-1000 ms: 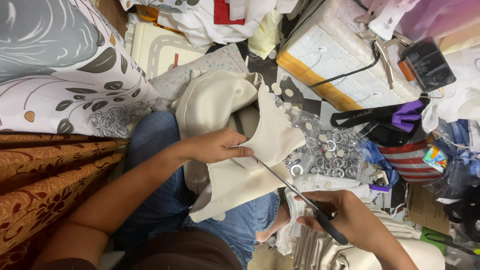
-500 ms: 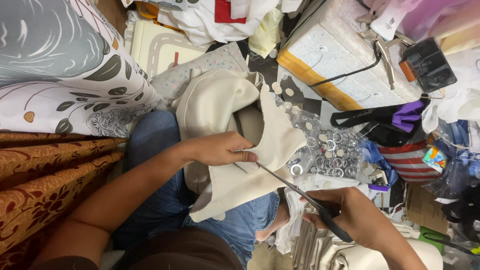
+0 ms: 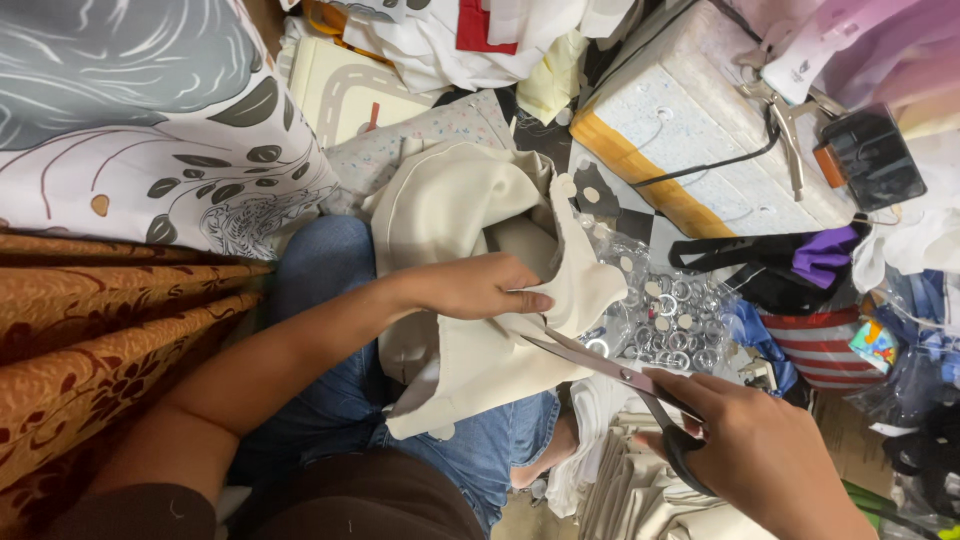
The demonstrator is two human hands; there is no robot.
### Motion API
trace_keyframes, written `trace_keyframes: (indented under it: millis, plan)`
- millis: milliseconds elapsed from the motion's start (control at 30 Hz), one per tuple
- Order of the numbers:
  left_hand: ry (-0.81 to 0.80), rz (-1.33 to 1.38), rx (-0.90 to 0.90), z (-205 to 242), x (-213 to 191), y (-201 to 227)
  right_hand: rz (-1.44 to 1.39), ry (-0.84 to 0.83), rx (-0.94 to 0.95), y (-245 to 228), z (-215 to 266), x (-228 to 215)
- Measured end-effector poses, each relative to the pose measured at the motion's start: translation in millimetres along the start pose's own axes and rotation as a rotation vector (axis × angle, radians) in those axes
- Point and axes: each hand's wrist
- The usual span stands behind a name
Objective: The person uses shears to cut circular holes into a piece of beige fabric and trims around the edges of the holes.
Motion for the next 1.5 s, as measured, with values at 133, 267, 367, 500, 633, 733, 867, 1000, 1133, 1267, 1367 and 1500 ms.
trace_keyframes:
  millis: [133,267,367,500,633,733,867,1000,1133,1267,1367,1500]
  plan:
    - [0.000,0.009,-0.053,-4.3,-0.2,5.0,0.239,-0.098,-0.044,3.1,4.8,4.4]
    - [0.015,0.031,-0.040,-8.5,0.5,5.4,0.397,0.135,-0.237,13.7,10.5,26.1]
    - [0.024,0.050,-0.039,-9.0,0.0,6.1,0.369,0.153,-0.214,14.8,9.1,31.3]
    - [0.028,0.085,-0.045,-7.3,-0.8,5.9,0.311,0.123,-0.178,15.6,6.5,36.6]
    - [0.042,0.075,-0.030,-7.7,-0.4,4.7,0.285,0.158,-0.174,18.5,6.6,45.7]
    - [0.047,0.088,-0.030,-6.9,-0.5,5.9,0.277,0.206,-0.162,17.5,6.4,50.9]
    - [0.066,0.117,-0.004,-6.3,0.1,4.4,0.241,0.337,-0.155,5.3,6.9,49.8]
    - [0.115,0.194,0.019,-8.4,2.2,0.1,0.169,0.419,-0.116,-5.6,7.0,51.7]
    - [0.145,0.238,0.032,-7.5,4.5,0.3,0.113,0.487,-0.150,-5.1,7.0,63.5]
    - [0.187,0.366,0.025,-4.5,5.0,6.2,0.068,0.479,-0.118,-11.6,9.1,64.6]
    - [0.195,0.507,0.059,0.2,6.0,15.7,0.038,0.462,-0.068,-21.4,9.0,61.3]
    - [0.332,0.542,0.028,1.3,11.8,21.5,-0.004,0.527,-0.043,-31.2,6.4,70.7]
Point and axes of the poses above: each hand's wrist, its own z-axis away from the middle knuckle, its own x-axis out of the palm, y = z × x, and after that the axes turned 5 degrees about -x, right-handed
